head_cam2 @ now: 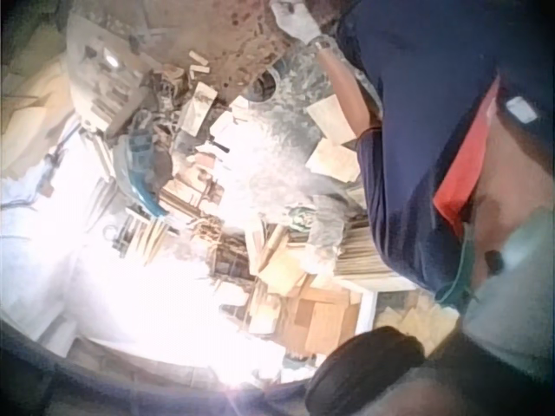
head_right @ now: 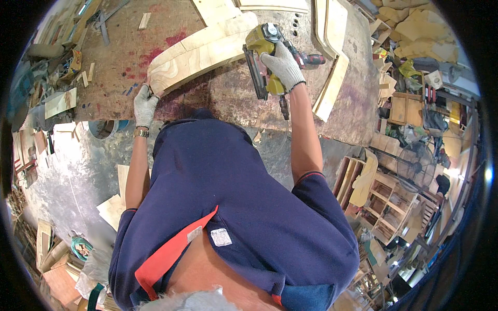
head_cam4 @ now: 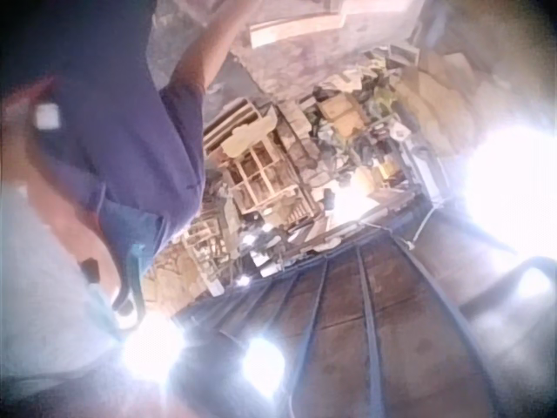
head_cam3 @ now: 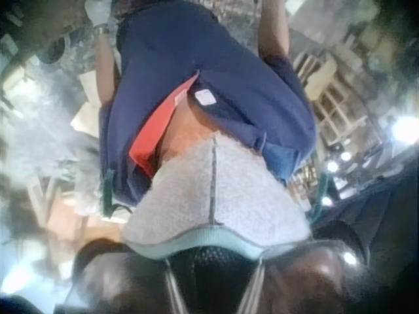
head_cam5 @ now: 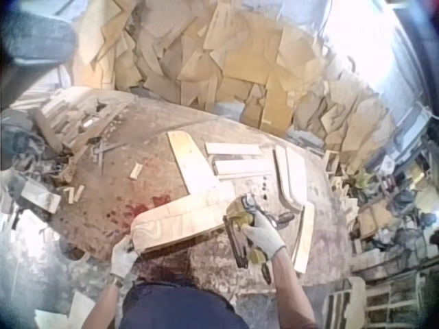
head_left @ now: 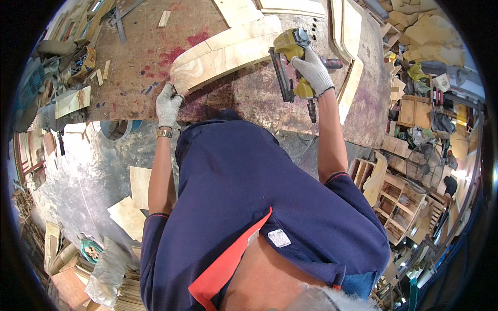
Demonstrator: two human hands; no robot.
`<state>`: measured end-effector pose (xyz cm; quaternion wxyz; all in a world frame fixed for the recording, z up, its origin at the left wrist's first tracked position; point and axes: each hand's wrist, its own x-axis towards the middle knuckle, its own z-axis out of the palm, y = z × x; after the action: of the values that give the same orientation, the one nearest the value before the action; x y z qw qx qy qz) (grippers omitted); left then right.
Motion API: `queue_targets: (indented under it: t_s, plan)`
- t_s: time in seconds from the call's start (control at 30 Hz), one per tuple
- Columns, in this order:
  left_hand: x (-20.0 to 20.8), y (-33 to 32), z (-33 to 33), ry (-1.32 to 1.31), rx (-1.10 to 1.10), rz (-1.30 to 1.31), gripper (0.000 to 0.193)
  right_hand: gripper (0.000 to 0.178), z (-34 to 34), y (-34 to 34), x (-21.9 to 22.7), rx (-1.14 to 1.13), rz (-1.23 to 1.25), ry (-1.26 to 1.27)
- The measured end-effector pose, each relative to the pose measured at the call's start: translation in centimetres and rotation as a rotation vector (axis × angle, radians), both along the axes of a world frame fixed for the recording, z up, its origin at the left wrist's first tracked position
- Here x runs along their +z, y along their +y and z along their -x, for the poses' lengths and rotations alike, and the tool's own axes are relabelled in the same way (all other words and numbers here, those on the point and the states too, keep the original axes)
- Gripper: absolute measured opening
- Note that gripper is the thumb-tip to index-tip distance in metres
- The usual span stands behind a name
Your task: The person assembles curved wooden pieces on a workbench using a nail gun, then cuts small wooden strips with a miter saw and attaches them to the assembly. The person handles wood pieces, a nail gun, and a miter saw throughout the task.
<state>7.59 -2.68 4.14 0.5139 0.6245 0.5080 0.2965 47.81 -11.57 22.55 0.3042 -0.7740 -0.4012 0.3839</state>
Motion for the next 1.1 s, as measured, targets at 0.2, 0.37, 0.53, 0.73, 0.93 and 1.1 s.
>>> queue_targets:
  t_s: [0.2,0.37,0.53,0.73,0.93,1.1]
  plan:
    - [-0.2,0.1,-0.1,-0.068,-0.008,-0.019,0.070,0.048,-0.8,1.2,-1.5,0.072,0.078,-0.115]
    - [0.2,0.1,-0.1,-0.035,-0.016,-0.021,0.071,0.045,-0.5,1.2,-1.4,0.105,0.064,-0.164]
    - [0.1,0.0,-0.1,-0.029,-0.005,-0.014,0.070,0.038,-0.3,1.8,-1.0,0.139,0.127,-0.073]
    - [-0.9,0.1,-0.1,-0.004,0.018,-0.108,0.039,0.040,-0.2,2.1,-1.1,0.172,0.114,-0.097]
    - [0.1,0.5,-0.3,0.115,0.011,-0.095,0.040,0.034,2.0,1.0,0.0,0.032,-0.041,-0.097]
    - [2.8,1.1,0.3,0.648,-0.127,-0.491,0.075,0.026,3.4,-0.6,1.2,0.002,-0.074,-0.007]
